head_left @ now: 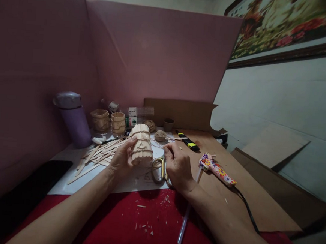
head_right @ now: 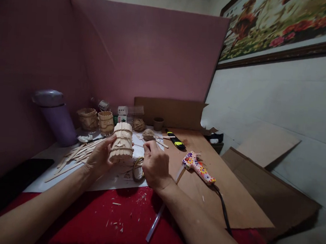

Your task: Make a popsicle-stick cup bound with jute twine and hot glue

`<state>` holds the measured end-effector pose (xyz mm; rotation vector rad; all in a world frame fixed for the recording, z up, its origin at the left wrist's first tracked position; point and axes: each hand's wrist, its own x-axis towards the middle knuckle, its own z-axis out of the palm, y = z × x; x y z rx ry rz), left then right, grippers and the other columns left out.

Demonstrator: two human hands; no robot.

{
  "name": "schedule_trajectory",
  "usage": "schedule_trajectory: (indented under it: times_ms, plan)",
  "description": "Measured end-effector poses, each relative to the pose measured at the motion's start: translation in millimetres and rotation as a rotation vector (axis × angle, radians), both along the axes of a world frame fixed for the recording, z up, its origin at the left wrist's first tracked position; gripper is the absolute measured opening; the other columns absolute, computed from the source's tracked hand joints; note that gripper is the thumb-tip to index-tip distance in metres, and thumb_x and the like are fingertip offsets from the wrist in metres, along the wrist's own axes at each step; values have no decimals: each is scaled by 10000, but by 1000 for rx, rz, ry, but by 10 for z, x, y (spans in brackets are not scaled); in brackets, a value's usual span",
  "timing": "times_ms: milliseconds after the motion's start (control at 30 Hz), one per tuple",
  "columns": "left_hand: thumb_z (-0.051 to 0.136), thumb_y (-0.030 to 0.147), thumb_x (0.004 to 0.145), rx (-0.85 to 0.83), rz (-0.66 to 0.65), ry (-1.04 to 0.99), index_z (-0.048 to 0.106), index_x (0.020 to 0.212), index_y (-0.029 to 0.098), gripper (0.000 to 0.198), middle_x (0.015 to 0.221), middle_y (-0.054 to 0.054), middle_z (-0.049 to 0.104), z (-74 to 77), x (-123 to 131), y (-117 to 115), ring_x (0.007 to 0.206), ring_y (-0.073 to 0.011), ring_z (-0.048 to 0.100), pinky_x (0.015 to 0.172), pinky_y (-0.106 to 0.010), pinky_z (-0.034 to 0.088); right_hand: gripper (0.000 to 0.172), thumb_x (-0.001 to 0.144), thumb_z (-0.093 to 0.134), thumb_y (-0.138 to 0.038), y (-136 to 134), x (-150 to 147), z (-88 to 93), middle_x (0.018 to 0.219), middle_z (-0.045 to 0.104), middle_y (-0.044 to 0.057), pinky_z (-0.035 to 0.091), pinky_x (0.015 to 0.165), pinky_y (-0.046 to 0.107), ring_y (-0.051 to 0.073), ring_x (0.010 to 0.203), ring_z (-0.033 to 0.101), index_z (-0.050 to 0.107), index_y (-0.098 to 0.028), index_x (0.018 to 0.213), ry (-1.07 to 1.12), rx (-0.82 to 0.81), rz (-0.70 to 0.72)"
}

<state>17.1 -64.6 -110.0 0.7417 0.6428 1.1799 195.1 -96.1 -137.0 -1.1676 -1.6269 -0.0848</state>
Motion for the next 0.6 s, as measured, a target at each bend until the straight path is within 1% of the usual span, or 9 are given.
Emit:
schedule_trajectory:
  times_ms: [100, 133, 200, 267, 333, 433, 500, 600]
  plan:
    - [796, 305, 684, 88, 22, 101, 674, 1001, 113, 391, 769, -72, 717, -5, 43, -45, 634, -196, 672, 568, -294, 570, 159, 941, 512, -171, 15, -2, 9, 992, 665, 89, 476, 858, 384, 241, 968, 618, 667, -206, 930, -29, 118, -13]
    - [821, 315, 657, 131, 38, 137, 669, 1011, 122, 431, 784, -63, 715, -13, 59, -57, 648, -194, 669, 571, -293, 565, 169, 938, 519, -160, 1, -8, 19, 1047, 649, 95, 473, 900, 409, 246, 1017, 601, 677, -209, 969, -27, 168, -4]
    - [848, 360, 635, 215, 64, 198, 657, 1055, 135, 513, 846, -59, 718, -41, 84, -67, 704, -199, 672, 607, -300, 565, 194, 938, 534, -151, -50, -25, 44, 1093, 623, 89, 470, 935, 430, 242, 1052, 576, 687, -225, 1032, -35, 256, 54]
    - [851, 411, 640, 277, 79, 250, 651, 1081, 136, 557, 911, -69, 721, -84, 98, -57, 764, -206, 673, 660, -311, 565, 205, 929, 556, -142, -108, -46, 67, 1081, 614, 79, 471, 933, 436, 240, 1045, 563, 692, -237, 1048, -70, 310, 130]
    - [852, 432, 648, 327, 91, 297, 650, 1090, 139, 567, 951, -73, 721, -132, 105, -39, 810, -207, 669, 710, -312, 554, 188, 919, 576, -138, -144, -62, 79, 1026, 612, 72, 477, 896, 429, 238, 1000, 556, 697, -236, 1024, -90, 321, 154]
    - [860, 437, 649, 375, 84, 339, 652, 1081, 146, 560, 963, -72, 723, -182, 120, -25, 847, -209, 664, 754, -312, 535, 111, 916, 610, -159, -142, -67, 82, 945, 605, 62, 480, 828, 404, 231, 931, 550, 693, -228, 940, -91, 297, 111]
    - [866, 438, 643, 394, 66, 343, 651, 1077, 152, 563, 984, -75, 725, -194, 131, -28, 873, -215, 660, 773, -315, 527, 79, 914, 624, -172, -122, -60, 81, 926, 607, 59, 476, 820, 400, 231, 922, 550, 681, -224, 897, -104, 276, 89]
    - [875, 459, 628, 409, 68, 365, 647, 1049, 156, 566, 957, -67, 719, -197, 137, -33, 851, -208, 649, 752, -304, 512, 77, 910, 621, -172, -96, -47, 77, 922, 615, 60, 469, 828, 403, 236, 924, 550, 666, -219, 868, -131, 242, 82]
